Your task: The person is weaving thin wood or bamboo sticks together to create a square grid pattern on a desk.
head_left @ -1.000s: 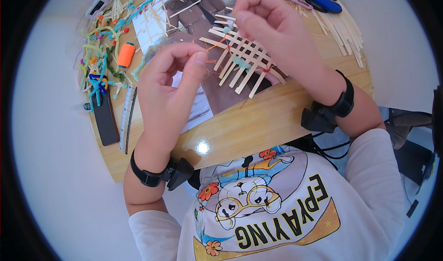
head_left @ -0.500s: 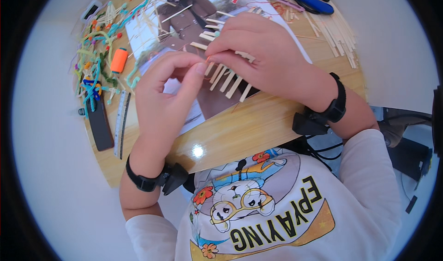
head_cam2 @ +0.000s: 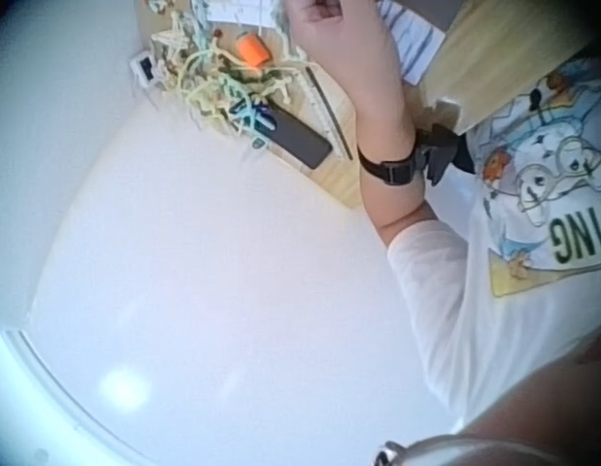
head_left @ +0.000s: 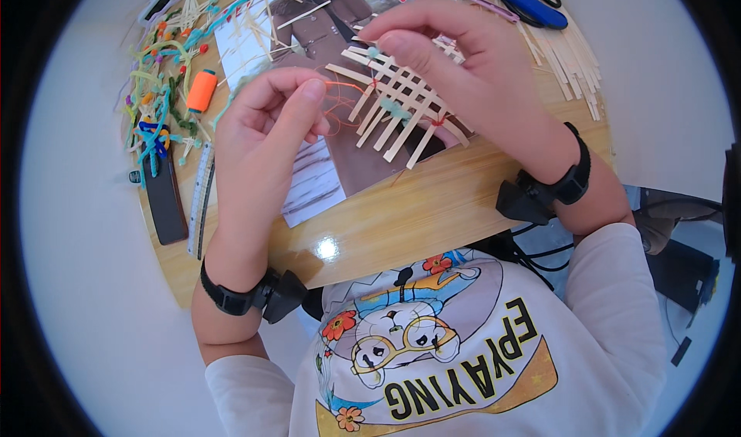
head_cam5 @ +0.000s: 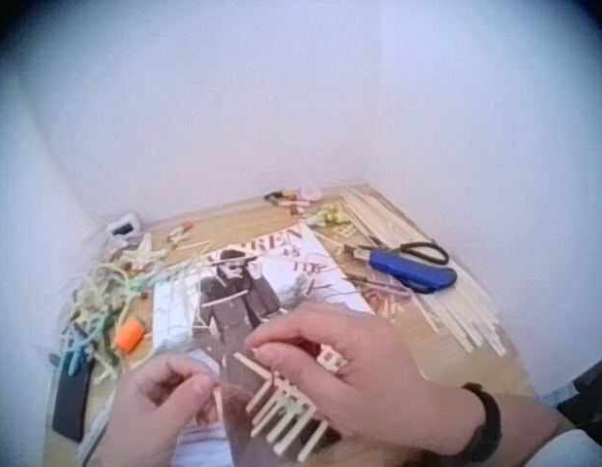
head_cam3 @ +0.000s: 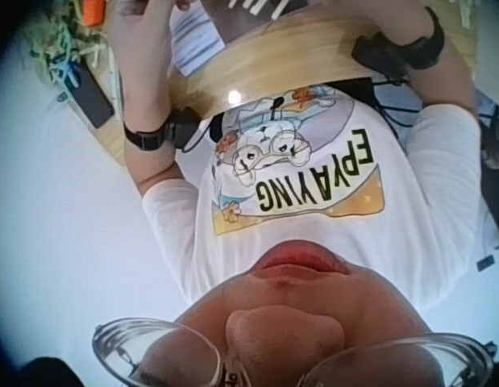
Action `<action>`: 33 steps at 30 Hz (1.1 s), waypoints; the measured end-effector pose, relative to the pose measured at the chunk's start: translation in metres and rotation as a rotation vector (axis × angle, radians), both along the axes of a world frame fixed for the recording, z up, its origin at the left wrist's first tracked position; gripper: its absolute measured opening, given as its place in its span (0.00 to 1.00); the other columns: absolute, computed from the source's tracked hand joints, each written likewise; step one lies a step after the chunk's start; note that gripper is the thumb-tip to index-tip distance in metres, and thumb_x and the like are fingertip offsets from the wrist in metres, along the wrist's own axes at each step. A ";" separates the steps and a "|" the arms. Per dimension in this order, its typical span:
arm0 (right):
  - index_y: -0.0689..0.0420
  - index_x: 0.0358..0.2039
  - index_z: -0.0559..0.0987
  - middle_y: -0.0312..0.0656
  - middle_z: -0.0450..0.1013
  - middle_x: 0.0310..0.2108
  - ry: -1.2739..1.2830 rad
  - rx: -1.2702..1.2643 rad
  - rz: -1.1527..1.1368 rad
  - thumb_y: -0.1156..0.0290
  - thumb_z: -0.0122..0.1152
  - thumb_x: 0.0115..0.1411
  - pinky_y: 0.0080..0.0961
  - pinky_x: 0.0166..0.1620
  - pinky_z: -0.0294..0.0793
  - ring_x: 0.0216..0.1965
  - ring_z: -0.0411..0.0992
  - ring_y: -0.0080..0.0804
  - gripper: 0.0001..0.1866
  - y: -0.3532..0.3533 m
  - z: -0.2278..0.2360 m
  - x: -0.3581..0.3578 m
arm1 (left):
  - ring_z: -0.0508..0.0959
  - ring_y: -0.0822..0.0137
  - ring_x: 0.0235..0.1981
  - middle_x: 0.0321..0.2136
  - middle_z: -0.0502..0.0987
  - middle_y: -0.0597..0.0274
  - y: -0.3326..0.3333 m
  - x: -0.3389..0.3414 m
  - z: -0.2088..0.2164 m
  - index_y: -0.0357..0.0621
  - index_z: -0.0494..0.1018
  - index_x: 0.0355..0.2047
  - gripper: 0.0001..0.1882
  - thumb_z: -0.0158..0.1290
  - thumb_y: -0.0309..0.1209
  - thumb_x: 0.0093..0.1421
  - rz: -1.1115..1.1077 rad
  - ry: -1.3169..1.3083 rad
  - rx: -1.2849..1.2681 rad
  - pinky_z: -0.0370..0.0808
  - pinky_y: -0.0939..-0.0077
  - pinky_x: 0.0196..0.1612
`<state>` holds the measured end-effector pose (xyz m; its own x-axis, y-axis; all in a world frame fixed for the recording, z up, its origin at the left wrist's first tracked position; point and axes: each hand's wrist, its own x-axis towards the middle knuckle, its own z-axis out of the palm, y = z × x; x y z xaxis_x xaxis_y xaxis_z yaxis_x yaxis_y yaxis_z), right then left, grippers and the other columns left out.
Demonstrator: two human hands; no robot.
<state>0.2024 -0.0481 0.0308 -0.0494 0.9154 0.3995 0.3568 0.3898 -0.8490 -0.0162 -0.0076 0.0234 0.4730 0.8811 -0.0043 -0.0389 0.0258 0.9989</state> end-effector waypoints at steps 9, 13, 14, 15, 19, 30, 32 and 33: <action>0.60 0.35 0.82 0.34 0.76 0.29 -0.021 -0.106 0.114 0.73 0.63 0.58 0.18 0.36 0.69 0.30 0.69 0.19 0.06 -0.004 -0.005 -0.009 | 0.72 0.82 0.28 0.28 0.76 0.69 -0.010 0.006 0.006 0.35 0.76 0.36 0.06 0.56 0.26 0.60 0.058 0.131 0.252 0.68 0.87 0.32; 0.59 0.35 0.82 0.33 0.76 0.29 -0.019 -0.207 0.159 0.72 0.64 0.58 0.18 0.37 0.69 0.31 0.69 0.18 0.06 -0.005 -0.006 -0.010 | 0.71 0.83 0.27 0.26 0.75 0.71 -0.009 0.007 0.004 0.36 0.76 0.35 0.06 0.56 0.26 0.60 0.060 0.128 0.245 0.66 0.88 0.31; 0.59 0.35 0.82 0.33 0.76 0.29 -0.017 -0.206 0.169 0.72 0.64 0.58 0.18 0.38 0.69 0.31 0.69 0.18 0.06 -0.005 -0.006 -0.011 | 0.70 0.83 0.26 0.26 0.75 0.72 -0.009 0.007 0.003 0.36 0.76 0.35 0.06 0.56 0.26 0.60 0.060 0.120 0.248 0.66 0.88 0.30; 0.59 0.35 0.82 0.33 0.76 0.29 -0.010 -0.223 0.175 0.72 0.64 0.58 0.18 0.38 0.69 0.32 0.70 0.17 0.06 -0.006 -0.005 -0.011 | 0.70 0.83 0.26 0.26 0.75 0.72 -0.009 0.008 0.002 0.37 0.76 0.35 0.06 0.56 0.26 0.60 0.054 0.117 0.255 0.66 0.88 0.30; 0.60 0.36 0.81 0.32 0.77 0.31 0.085 -0.333 0.205 0.71 0.63 0.59 0.17 0.41 0.70 0.34 0.71 0.16 0.07 -0.006 -0.005 -0.012 | 0.69 0.84 0.25 0.25 0.75 0.73 -0.009 0.008 0.000 0.38 0.77 0.35 0.05 0.56 0.27 0.60 0.045 0.111 0.275 0.64 0.88 0.29; 0.60 0.37 0.80 0.33 0.76 0.31 0.202 -0.391 0.300 0.70 0.62 0.61 0.17 0.41 0.71 0.35 0.72 0.16 0.07 -0.004 -0.004 -0.013 | 0.67 0.84 0.23 0.22 0.73 0.74 -0.010 0.009 -0.001 0.38 0.77 0.34 0.05 0.56 0.27 0.60 0.066 0.145 0.283 0.63 0.88 0.27; 0.59 0.37 0.79 0.33 0.74 0.29 0.295 -0.493 0.311 0.68 0.61 0.62 0.17 0.39 0.71 0.33 0.70 0.16 0.08 -0.005 0.000 -0.011 | 0.67 0.83 0.23 0.22 0.72 0.74 -0.010 0.009 0.000 0.39 0.77 0.35 0.05 0.56 0.27 0.60 0.069 0.137 0.269 0.63 0.87 0.27; 0.59 0.37 0.79 0.32 0.73 0.29 0.354 -0.562 0.313 0.67 0.60 0.62 0.17 0.38 0.70 0.31 0.69 0.16 0.08 -0.005 0.001 -0.009 | 0.67 0.83 0.22 0.22 0.72 0.74 -0.010 0.009 0.000 0.39 0.76 0.36 0.05 0.57 0.26 0.59 0.077 0.131 0.298 0.63 0.87 0.27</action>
